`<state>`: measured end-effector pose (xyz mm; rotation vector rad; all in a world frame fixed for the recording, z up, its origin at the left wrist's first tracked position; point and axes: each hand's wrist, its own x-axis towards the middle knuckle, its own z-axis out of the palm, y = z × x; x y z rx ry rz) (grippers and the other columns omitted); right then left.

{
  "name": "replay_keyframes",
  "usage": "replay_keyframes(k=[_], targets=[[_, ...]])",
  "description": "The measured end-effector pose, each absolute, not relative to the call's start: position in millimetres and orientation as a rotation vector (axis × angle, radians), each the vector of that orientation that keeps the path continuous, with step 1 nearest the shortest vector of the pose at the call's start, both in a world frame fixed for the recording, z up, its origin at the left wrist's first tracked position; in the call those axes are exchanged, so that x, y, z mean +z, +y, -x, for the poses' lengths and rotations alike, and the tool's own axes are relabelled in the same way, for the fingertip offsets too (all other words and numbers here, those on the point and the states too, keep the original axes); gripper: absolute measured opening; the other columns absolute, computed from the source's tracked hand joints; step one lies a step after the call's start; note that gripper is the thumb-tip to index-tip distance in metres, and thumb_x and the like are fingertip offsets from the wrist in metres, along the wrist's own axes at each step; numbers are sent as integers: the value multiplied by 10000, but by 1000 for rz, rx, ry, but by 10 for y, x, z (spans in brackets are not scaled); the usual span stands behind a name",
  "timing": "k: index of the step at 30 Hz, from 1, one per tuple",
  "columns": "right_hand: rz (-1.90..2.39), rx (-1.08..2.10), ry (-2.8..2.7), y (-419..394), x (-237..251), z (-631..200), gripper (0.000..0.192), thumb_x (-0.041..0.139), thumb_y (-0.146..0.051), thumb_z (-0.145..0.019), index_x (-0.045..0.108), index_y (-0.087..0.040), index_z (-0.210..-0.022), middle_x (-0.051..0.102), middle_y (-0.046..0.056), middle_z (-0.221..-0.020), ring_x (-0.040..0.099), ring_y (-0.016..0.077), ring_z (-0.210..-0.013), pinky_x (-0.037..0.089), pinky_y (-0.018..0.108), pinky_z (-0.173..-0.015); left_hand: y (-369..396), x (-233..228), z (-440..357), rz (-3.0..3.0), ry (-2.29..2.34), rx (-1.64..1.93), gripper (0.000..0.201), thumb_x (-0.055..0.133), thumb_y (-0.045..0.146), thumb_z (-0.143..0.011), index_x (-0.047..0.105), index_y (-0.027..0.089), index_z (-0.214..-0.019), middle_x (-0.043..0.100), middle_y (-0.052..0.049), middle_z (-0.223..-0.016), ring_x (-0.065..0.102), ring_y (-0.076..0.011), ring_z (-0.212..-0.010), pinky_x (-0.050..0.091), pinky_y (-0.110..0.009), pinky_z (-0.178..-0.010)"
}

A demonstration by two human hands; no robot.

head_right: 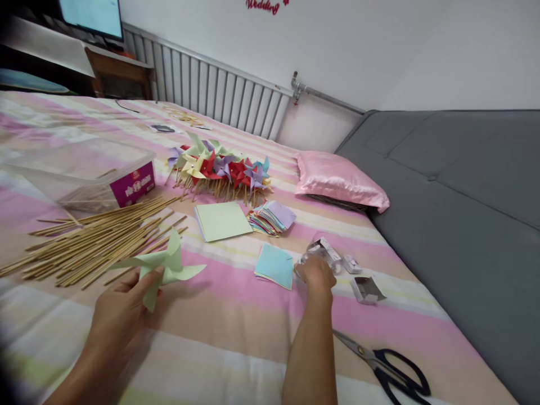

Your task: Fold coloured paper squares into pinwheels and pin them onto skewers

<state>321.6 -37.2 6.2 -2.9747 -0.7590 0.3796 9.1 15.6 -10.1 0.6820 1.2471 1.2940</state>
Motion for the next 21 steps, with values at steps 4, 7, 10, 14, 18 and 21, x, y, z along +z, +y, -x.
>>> replay_keyframes(k=[4,7,10,14,18,21], targets=[[2963,427,-870,-347,-14,-3233,335,654,-293,-674,673,-170,-986,671,154,-1073,637,292,-992,483,310,-724,154,-95,-92,-628,1207,1262,290,800,305,-486,713,183,-734,612,44,-621,483,-80,-525,393,-171,-452],[2957,413,-891,-344,-14,-3231,311,654,-267,-672,667,-175,-969,675,142,-1055,640,284,-984,484,298,-713,150,-89,-90,-620,1197,1261,306,804,305,-487,711,178,-749,619,43,-638,488,-73,-541,386,-162,-466],[2966,378,-848,-348,20,-3207,264,646,-298,-686,665,-188,-926,675,132,-1040,642,291,-970,491,315,-695,146,-81,-88,-616,1204,1258,294,802,300,-489,705,172,-736,613,46,-627,477,-65,-538,368,-152,-462],[2985,343,-790,-348,54,-3179,246,645,-327,-693,661,-177,-887,676,144,-997,648,291,-944,500,320,-672,143,-70,-90,-612,1209,1264,305,804,300,-478,706,170,-735,607,48,-624,465,-63,-536,359,-149,-461],[2989,343,-839,-346,41,-3183,272,636,-338,-698,661,-177,-915,668,148,-1036,643,294,-958,502,328,-681,146,-73,-96,-598,1212,1245,341,806,323,-468,705,168,-755,605,40,-627,470,-77,-536,368,-166,-460],[2984,358,-913,-348,18,-3193,297,638,-305,-690,659,-172,-955,664,150,-1067,635,294,-981,493,323,-707,148,-79,-95,-598,1212,1240,357,806,332,-465,704,166,-764,609,32,-639,476,-86,-535,374,-178,-459]])
